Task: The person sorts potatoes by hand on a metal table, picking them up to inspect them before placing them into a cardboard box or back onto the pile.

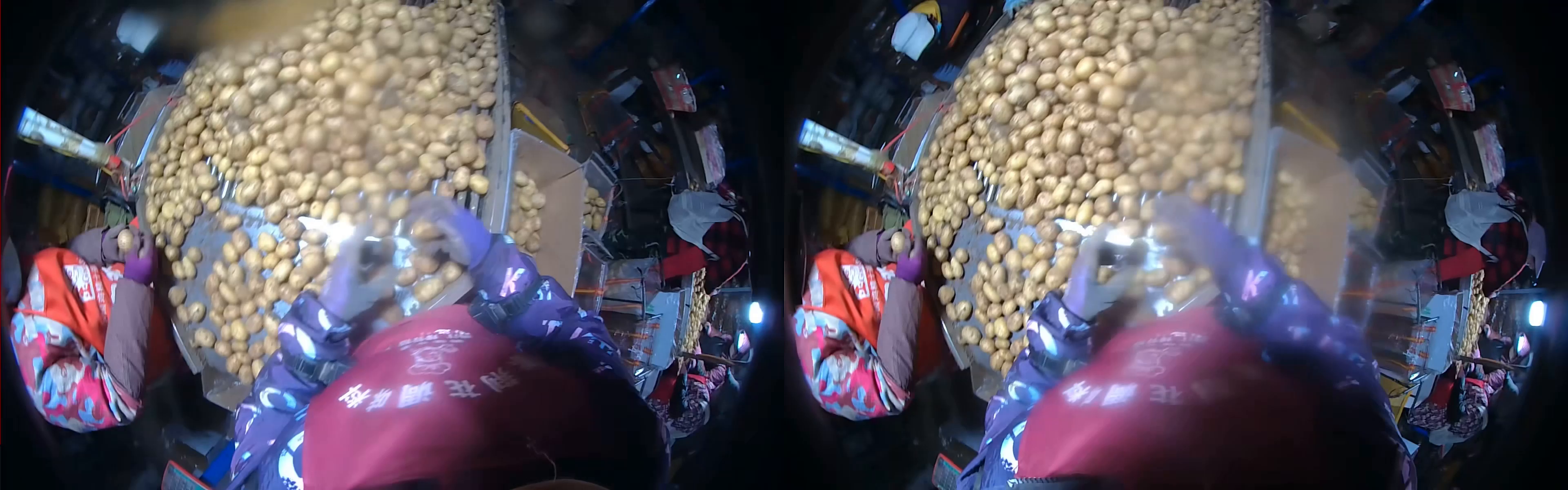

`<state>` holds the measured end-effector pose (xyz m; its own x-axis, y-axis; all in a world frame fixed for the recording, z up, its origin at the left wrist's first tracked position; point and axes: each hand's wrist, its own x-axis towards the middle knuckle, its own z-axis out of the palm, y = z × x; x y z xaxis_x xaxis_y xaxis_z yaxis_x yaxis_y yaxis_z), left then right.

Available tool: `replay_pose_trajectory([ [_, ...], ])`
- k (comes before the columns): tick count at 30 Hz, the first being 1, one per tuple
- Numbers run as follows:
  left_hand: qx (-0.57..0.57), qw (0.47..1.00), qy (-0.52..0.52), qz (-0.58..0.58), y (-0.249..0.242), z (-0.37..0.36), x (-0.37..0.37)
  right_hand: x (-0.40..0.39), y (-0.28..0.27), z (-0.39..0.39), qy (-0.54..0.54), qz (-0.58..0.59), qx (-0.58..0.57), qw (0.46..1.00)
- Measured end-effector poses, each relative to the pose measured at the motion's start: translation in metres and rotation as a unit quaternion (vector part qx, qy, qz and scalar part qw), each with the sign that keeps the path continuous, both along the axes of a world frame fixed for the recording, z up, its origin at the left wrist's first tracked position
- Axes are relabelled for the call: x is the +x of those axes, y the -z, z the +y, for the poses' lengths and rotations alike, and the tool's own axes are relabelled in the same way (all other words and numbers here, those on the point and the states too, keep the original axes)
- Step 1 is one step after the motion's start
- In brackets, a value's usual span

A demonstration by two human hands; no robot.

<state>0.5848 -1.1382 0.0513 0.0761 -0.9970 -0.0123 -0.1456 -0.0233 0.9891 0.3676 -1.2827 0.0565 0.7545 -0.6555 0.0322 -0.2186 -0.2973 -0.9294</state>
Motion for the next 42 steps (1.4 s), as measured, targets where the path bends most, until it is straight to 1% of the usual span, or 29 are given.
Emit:
replay_pose_trajectory([
  [1,0.008,0.999,-0.017,-0.043,-0.011,-0.008,0.007,-0.017,0.001,-0.020,0.025,0.013,-0.162,0.986],
  [2,-0.051,0.988,-0.061,-0.135,0.001,-0.009,0.014,-0.046,0.002,-0.042,0.095,0.036,-0.199,0.975],
  [3,-0.106,0.963,-0.105,-0.226,0.020,-0.007,0.020,-0.075,0.004,-0.064,0.165,0.061,-0.228,0.958],
  [5,-0.074,0.948,-0.125,-0.282,0.046,-0.010,0.035,-0.090,-0.044,-0.097,0.297,-0.100,-0.144,0.938],
  [6,-0.038,0.950,-0.142,-0.274,0.047,-0.014,0.038,-0.103,-0.069,-0.112,0.325,-0.067,-0.215,0.918],
  [7,-0.038,0.928,-0.136,-0.345,0.050,-0.020,0.038,-0.116,-0.095,-0.126,0.357,-0.032,-0.282,0.890],
  [8,-0.035,0.899,-0.131,-0.415,0.053,-0.027,0.040,-0.119,-0.103,-0.140,0.406,-0.099,-0.259,0.871],
  [9,-0.030,0.865,-0.126,-0.486,0.058,-0.030,0.043,-0.138,-0.103,-0.163,0.435,-0.085,-0.283,0.851],
  [11,0.061,0.852,-0.075,-0.515,0.068,-0.033,0.039,-0.166,-0.083,-0.214,0.409,0.067,-0.453,0.789],
  [14,0.090,0.811,-0.028,-0.577,0.064,-0.033,0.030,-0.181,-0.015,-0.247,0.375,0.250,-0.585,0.675],
  [17,0.112,0.812,-0.007,-0.573,0.062,-0.019,0.025,-0.136,0.022,-0.227,0.200,0.257,-0.584,0.744],
  [18,0.126,0.821,0.003,-0.556,0.060,-0.014,0.023,-0.101,0.021,-0.207,0.205,0.279,-0.453,0.821],
  [19,0.137,0.831,0.012,-0.540,0.057,-0.010,0.022,-0.076,0.036,-0.193,0.190,0.287,-0.396,0.851],
  [20,0.094,0.827,0.004,-0.554,0.054,-0.002,0.021,-0.050,0.051,-0.179,0.178,0.296,-0.338,0.876],
  [21,0.086,0.837,0.003,-0.541,0.048,0.005,0.018,-0.034,0.086,-0.169,0.151,0.293,-0.361,0.872],
  [22,0.077,0.846,0.002,-0.528,0.038,0.013,0.017,-0.012,0.093,-0.148,0.188,0.270,-0.340,0.881],
  [24,0.032,0.862,-0.039,-0.505,0.008,0.027,0.010,0.031,0.087,-0.108,0.154,0.294,-0.266,0.905],
  [26,0.002,0.875,-0.030,-0.483,0.016,0.047,0.016,0.057,0.054,-0.062,-0.013,0.337,-0.257,0.906],
  [27,-0.016,0.881,-0.027,-0.472,0.019,0.055,0.017,0.058,0.051,-0.042,-0.069,0.293,-0.248,0.921],
  [28,0.017,0.878,-0.030,-0.477,0.019,0.067,0.011,0.059,0.049,-0.023,-0.126,0.249,-0.233,0.932],
  [30,0.013,0.875,-0.050,-0.482,0.028,0.086,0.007,0.056,0.059,-0.001,-0.191,0.117,-0.104,0.969],
  [31,0.012,0.873,-0.060,-0.485,0.034,0.095,0.007,0.058,0.052,0.006,-0.237,0.064,-0.046,0.968],
  [33,0.027,0.887,-0.051,-0.458,0.047,0.110,0.009,0.069,0.032,-0.002,-0.283,0.101,-0.083,0.950],
  [35,0.015,0.890,-0.042,-0.454,0.051,0.117,0.010,0.097,-0.016,-0.040,-0.272,0.272,-0.276,0.881],
  [36,0.023,0.898,-0.033,-0.437,0.048,0.120,0.009,0.095,-0.009,-0.065,-0.150,0.192,-0.217,0.945],
  [37,0.030,0.906,-0.024,-0.421,0.041,0.121,0.008,0.093,-0.003,-0.091,-0.036,0.079,-0.157,0.984],
  [39,0.053,0.909,-0.012,-0.412,0.036,0.123,0.006,0.106,0.031,-0.165,0.053,0.104,-0.337,0.934],
  [40,0.067,0.905,-0.010,-0.420,0.035,0.126,0.001,0.111,0.025,-0.192,0.037,0.171,-0.278,0.945],
  [42,0.088,0.896,-0.015,-0.435,0.032,0.131,-0.004,0.118,0.026,-0.205,0.051,0.216,-0.301,0.927],
])
